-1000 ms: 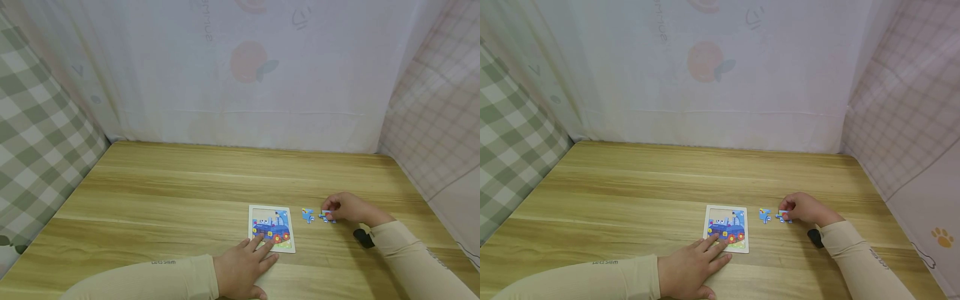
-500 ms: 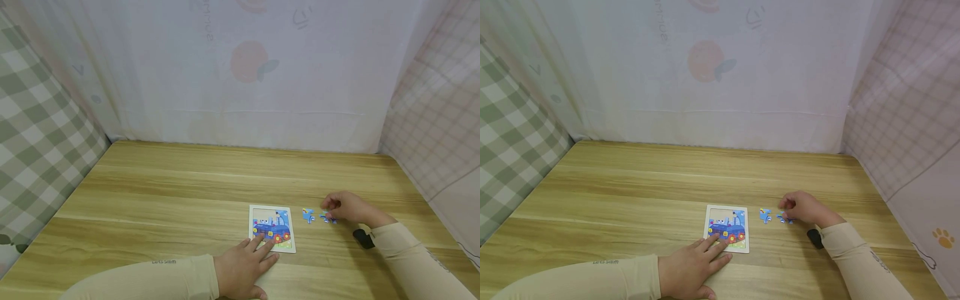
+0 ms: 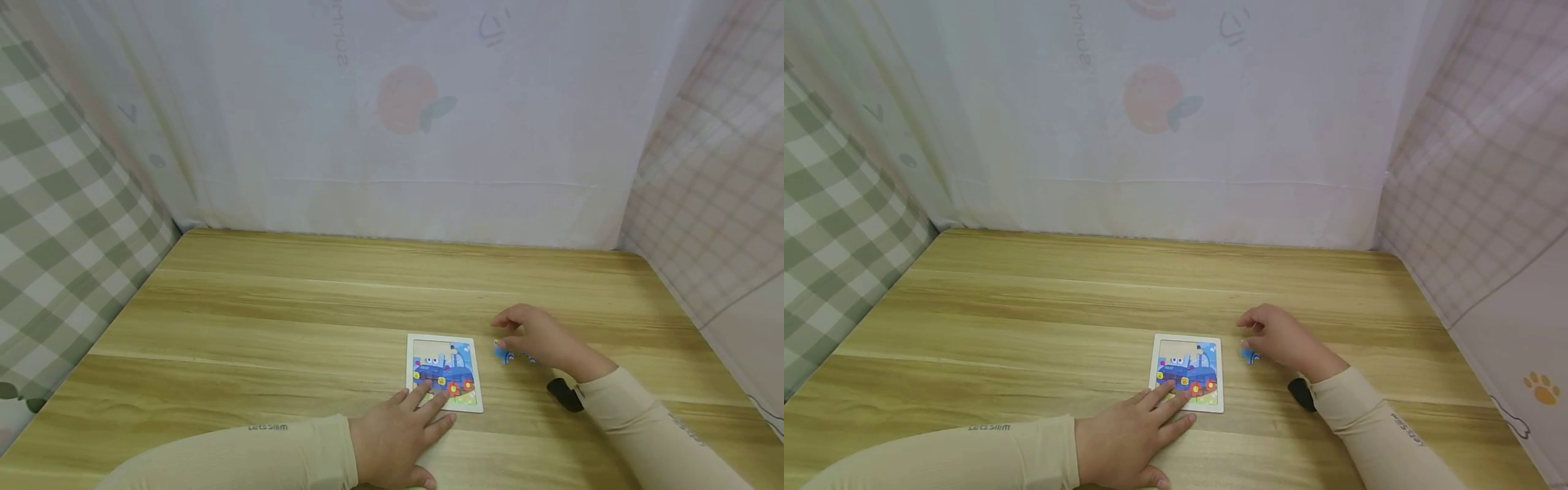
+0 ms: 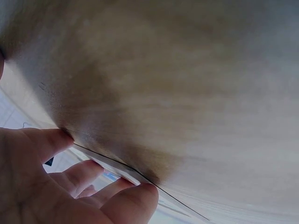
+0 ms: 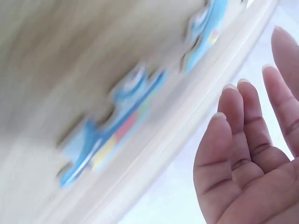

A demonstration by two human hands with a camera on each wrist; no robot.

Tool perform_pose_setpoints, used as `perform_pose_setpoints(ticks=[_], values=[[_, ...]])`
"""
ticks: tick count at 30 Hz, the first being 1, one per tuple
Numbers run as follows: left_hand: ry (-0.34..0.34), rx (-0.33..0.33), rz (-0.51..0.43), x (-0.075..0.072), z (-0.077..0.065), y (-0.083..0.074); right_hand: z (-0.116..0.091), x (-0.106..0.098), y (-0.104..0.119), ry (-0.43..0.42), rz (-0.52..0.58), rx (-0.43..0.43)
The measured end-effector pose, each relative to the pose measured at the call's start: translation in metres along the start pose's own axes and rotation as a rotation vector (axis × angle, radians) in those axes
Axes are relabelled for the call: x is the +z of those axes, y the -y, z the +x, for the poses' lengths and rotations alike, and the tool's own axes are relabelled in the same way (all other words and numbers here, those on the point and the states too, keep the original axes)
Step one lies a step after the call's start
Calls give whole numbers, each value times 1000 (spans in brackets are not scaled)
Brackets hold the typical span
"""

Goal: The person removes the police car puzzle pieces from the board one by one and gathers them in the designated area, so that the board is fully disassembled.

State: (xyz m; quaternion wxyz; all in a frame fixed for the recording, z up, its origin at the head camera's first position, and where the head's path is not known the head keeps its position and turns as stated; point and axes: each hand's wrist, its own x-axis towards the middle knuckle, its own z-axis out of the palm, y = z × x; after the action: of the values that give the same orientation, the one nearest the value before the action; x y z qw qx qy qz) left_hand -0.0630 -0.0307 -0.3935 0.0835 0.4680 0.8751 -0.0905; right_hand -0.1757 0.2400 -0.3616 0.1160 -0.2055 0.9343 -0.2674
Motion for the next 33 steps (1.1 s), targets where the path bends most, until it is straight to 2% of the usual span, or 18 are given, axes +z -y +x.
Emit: perform_pose_setpoints(ticks=[15,33], values=[[-4,4,11,-1,-1,0,14,29,31,35,-81,-65],[5,11,12,-2,-1,0,13,38,48,75,-153,0]])
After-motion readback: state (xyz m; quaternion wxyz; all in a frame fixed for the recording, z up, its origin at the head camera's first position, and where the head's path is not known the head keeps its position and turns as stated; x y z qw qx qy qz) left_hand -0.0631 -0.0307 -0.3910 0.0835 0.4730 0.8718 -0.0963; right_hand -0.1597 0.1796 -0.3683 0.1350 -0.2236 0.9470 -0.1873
